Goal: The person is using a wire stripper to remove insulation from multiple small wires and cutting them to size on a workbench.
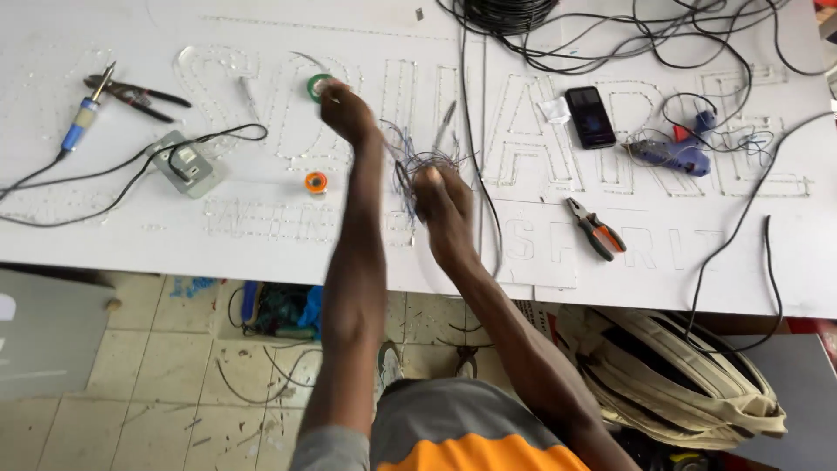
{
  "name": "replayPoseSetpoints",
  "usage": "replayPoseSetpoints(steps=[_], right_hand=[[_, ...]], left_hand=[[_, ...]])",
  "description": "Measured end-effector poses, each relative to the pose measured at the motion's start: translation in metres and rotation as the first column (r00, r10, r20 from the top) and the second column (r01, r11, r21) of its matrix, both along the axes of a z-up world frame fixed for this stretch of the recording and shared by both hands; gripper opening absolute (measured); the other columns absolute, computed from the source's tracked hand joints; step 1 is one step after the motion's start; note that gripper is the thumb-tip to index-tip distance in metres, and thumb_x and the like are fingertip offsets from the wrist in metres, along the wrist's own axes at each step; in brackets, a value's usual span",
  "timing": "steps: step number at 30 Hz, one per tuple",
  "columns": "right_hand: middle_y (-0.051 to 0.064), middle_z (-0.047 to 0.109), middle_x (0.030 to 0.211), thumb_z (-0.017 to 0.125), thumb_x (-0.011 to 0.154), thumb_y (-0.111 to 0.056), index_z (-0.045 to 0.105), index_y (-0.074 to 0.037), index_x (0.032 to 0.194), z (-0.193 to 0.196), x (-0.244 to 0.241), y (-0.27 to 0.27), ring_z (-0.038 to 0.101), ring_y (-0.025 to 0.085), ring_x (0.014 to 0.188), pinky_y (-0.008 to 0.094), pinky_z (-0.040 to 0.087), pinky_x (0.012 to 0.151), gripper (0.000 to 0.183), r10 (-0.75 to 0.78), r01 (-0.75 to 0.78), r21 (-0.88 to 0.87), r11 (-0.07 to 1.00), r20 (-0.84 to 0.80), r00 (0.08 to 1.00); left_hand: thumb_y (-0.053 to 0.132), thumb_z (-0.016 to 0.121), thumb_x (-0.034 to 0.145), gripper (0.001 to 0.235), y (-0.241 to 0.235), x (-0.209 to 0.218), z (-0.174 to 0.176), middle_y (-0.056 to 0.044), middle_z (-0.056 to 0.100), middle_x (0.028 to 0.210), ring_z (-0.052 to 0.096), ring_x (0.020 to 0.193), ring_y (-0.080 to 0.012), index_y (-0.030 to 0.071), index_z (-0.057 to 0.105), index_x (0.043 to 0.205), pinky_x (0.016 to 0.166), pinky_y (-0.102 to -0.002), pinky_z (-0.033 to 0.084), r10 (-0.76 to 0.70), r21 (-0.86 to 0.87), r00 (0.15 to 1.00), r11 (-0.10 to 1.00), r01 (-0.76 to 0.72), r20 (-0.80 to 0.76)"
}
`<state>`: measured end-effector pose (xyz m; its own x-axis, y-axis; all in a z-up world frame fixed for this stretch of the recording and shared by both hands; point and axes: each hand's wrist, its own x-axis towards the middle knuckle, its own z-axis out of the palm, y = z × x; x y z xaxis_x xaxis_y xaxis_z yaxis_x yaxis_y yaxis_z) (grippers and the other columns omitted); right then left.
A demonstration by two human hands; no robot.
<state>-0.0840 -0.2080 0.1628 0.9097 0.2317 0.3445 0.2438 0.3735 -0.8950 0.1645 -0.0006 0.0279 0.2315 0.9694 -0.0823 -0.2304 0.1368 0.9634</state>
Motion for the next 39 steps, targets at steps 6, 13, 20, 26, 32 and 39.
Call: replayPoseSetpoints(steps=[6, 13, 20, 26, 32, 39], right_hand=[[0.008, 0.042, 0.074, 0.039, 0.120, -0.012, 0.038, -0.008, 0.077, 0.011, -0.052, -0.115, 0.048, 0.021, 0.066, 0.039, 0.061, 0.073, 0.043, -0.105, 0.167, -0.280, 0.945, 0.225, 0.969], [-0.006, 0.038, 0.067, 0.046, 0.127, -0.023, 0.069, -0.011, 0.113, -0.034, -0.017, -0.175, 0.039, 0.008, 0.053, 0.036, 0.051, 0.084, 0.029, -0.022, 0.093, 0.264, 0.960, -0.263, 0.965], [-0.005, 0.047, 0.068, 0.055, 0.124, -0.026, 0.065, -0.015, 0.112, -0.088, 0.022, -0.206, 0.047, 0.009, 0.059, 0.034, 0.053, 0.086, 0.018, 0.013, 0.160, 0.388, 0.908, -0.407, 0.913], [-0.008, 0.037, 0.068, 0.063, 0.119, -0.026, 0.066, -0.016, 0.112, -0.139, 0.052, -0.207, 0.040, 0.009, 0.058, 0.033, 0.053, 0.083, 0.013, 0.226, 0.198, 0.591, 0.782, -0.566, 0.793], [-0.006, 0.046, 0.071, 0.051, 0.124, -0.026, 0.070, -0.014, 0.126, -0.169, 0.074, -0.209, 0.058, 0.012, 0.064, 0.039, 0.062, 0.094, 0.023, 0.403, -0.006, 0.696, 0.718, -0.410, 0.818], [-0.013, 0.034, 0.071, 0.047, 0.125, -0.033, 0.062, -0.019, 0.130, -0.139, 0.100, -0.231, 0.037, 0.003, 0.054, 0.020, 0.045, 0.055, 0.021, 0.438, -0.144, 0.673, 0.726, -0.291, 0.850]], left_hand=[[0.000, 0.062, 0.075, 0.013, 0.089, 0.053, -0.042, 0.001, 0.055, 0.073, 0.052, 0.073, -0.0166, 0.014, 0.062, 0.075, 0.065, -0.039, 0.043, -0.067, 0.257, 0.837, 0.962, -0.090, 0.543], [0.022, 0.056, 0.113, 0.032, -0.024, -0.036, 0.072, 0.005, 0.030, 0.061, 0.024, 0.053, -0.0088, 0.010, 0.058, 0.084, 0.049, -0.031, 0.024, -0.519, 0.062, 0.795, 0.847, 0.528, 0.315], [0.032, 0.056, 0.115, 0.034, -0.054, -0.050, 0.072, 0.004, 0.035, 0.066, 0.034, 0.056, -0.0100, 0.010, 0.066, 0.091, 0.050, -0.029, 0.037, -0.658, 0.153, 0.697, 0.749, 0.645, 0.283], [0.032, 0.053, 0.118, 0.033, -0.085, -0.065, 0.041, 0.002, 0.045, 0.063, 0.042, 0.054, -0.0106, 0.011, 0.069, 0.100, 0.053, -0.029, 0.045, -0.711, 0.108, 0.663, 0.697, 0.709, 0.235], [0.057, 0.041, 0.120, 0.065, -0.126, -0.077, -0.005, -0.019, 0.052, 0.127, 0.059, 0.123, -0.0346, 0.005, 0.045, 0.160, 0.098, -0.040, 0.054, -0.916, 0.206, 0.389, 0.400, 0.893, 0.093], [0.085, 0.017, 0.114, 0.108, -0.199, -0.127, 0.035, -0.031, 0.057, 0.168, 0.045, 0.157, -0.0538, -0.001, 0.047, 0.173, 0.131, -0.068, 0.034, -0.912, 0.217, -0.381, -0.407, 0.887, -0.153]])
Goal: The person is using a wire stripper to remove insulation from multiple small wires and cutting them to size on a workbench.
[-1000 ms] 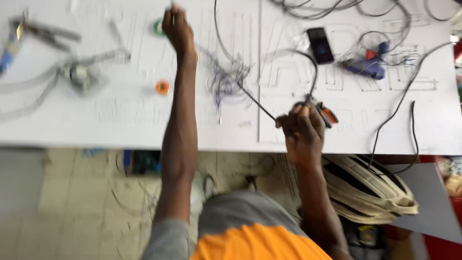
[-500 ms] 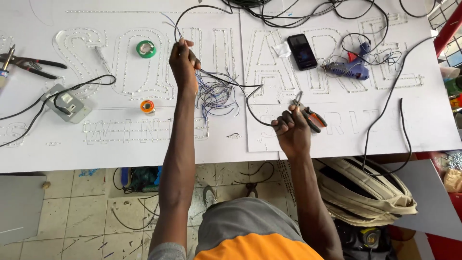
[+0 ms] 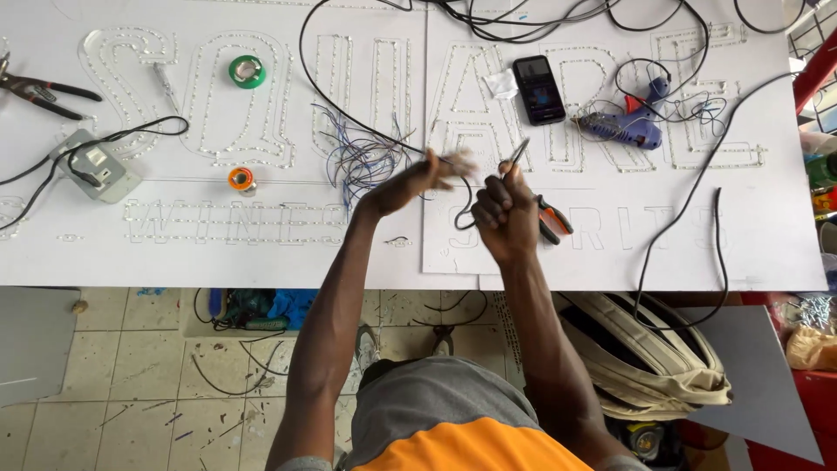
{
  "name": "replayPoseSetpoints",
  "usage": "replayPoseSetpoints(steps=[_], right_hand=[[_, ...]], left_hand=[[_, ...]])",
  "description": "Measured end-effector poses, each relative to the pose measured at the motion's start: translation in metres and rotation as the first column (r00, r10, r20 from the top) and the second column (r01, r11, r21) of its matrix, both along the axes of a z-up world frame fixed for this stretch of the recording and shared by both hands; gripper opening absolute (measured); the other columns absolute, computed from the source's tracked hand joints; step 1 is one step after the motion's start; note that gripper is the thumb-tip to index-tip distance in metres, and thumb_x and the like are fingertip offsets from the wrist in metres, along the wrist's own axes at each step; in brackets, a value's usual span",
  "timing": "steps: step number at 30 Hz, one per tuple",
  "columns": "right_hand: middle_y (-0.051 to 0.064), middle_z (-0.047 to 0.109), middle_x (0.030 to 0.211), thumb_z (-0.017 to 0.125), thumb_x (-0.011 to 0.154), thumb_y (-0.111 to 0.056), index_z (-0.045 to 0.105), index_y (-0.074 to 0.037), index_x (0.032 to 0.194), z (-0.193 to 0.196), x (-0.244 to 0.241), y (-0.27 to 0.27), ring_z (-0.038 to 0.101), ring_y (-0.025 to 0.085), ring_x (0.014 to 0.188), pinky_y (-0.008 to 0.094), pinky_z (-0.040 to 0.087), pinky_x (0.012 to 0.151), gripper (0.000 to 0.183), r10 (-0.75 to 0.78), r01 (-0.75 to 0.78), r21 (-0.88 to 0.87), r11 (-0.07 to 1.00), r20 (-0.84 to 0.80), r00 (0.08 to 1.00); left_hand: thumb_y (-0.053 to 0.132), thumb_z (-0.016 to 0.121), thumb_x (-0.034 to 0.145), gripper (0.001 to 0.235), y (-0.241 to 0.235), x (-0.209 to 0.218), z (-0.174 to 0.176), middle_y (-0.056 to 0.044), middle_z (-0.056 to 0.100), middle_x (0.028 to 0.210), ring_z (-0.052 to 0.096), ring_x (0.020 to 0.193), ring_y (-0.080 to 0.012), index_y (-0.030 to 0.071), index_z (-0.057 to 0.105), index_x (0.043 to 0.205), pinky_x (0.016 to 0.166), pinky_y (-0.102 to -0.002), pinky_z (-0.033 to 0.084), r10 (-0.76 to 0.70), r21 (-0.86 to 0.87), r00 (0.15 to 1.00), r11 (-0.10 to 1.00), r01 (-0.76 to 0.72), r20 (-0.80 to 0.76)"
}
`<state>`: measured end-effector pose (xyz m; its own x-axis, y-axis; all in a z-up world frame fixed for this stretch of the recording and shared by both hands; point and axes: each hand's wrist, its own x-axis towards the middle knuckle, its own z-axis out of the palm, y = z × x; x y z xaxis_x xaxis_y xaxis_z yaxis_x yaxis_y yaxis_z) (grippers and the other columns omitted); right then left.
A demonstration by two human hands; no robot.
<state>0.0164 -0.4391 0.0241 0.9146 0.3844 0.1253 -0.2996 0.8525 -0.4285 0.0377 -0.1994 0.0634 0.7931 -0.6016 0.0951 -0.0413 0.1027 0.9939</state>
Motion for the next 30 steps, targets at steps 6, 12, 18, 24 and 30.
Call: replayPoseSetpoints(steps=[6, 12, 18, 24, 30], right_hand=[[-0.010, 0.034, 0.072, 0.040, 0.126, -0.039, 0.063, -0.021, 0.130, 0.092, 0.044, -0.034, 0.039, 0.007, 0.057, 0.019, 0.043, 0.052, 0.029, -0.132, 0.142, -0.017, 0.990, 0.275, 0.952], [0.018, 0.076, 0.112, 0.047, 0.122, -0.050, 0.053, -0.007, 0.156, 0.102, 0.069, -0.017, 0.080, 0.024, 0.109, 0.041, 0.069, 0.100, 0.056, -0.208, 0.400, -0.316, 0.860, 0.499, 0.841], [0.021, 0.080, 0.103, 0.082, 0.102, -0.007, 0.059, -0.004, 0.159, 0.104, 0.032, 0.005, 0.081, 0.033, 0.089, 0.042, 0.065, 0.067, 0.061, 0.407, 0.477, -0.805, 0.352, 0.591, 0.697], [0.016, 0.079, 0.097, 0.063, 0.116, -0.003, 0.079, 0.001, 0.110, 0.089, 0.091, 0.035, 0.071, 0.021, 0.078, 0.034, 0.060, 0.073, 0.017, 0.163, 0.564, -0.640, 0.522, 0.723, 0.671], [0.029, 0.075, 0.138, 0.048, 0.123, -0.040, 0.075, 0.003, 0.104, 0.169, 0.136, 0.128, 0.070, 0.044, 0.143, 0.047, 0.051, 0.131, 0.054, -0.305, 0.587, -0.169, 0.792, 0.724, 0.619]], left_hand=[[0.033, 0.083, 0.110, 0.069, -0.043, 0.010, 0.040, -0.022, 0.067, 0.161, 0.061, 0.152, -0.0403, 0.004, 0.056, 0.167, 0.123, -0.053, 0.052, -0.248, 0.222, 0.945, 0.954, 0.201, 0.212], [0.012, 0.069, 0.116, 0.018, -0.054, 0.015, 0.020, -0.015, 0.085, 0.105, 0.084, 0.100, -0.0221, 0.001, 0.077, 0.127, 0.081, -0.028, 0.070, 0.019, -0.064, 0.994, 0.998, -0.012, 0.108], [0.010, 0.072, 0.115, 0.020, -0.007, 0.024, 0.036, -0.024, 0.081, 0.089, 0.085, 0.078, -0.0313, -0.006, 0.071, 0.127, 0.069, -0.041, 0.075, 0.294, -0.215, 0.954, 0.937, -0.275, 0.062], [0.038, 0.067, 0.118, 0.036, 0.030, 0.100, 0.075, -0.014, 0.078, 0.085, 0.081, 0.080, -0.0232, 0.005, 0.079, 0.109, 0.075, -0.036, 0.071, 0.482, -0.232, 0.858, 0.868, -0.440, 0.178], [0.034, 0.077, 0.103, 0.034, 0.057, 0.182, 0.117, -0.004, 0.081, 0.101, 0.075, 0.089, -0.0164, 0.008, 0.080, 0.126, 0.087, -0.038, 0.065, 0.473, -0.407, 0.870, 0.773, -0.486, -0.140]])
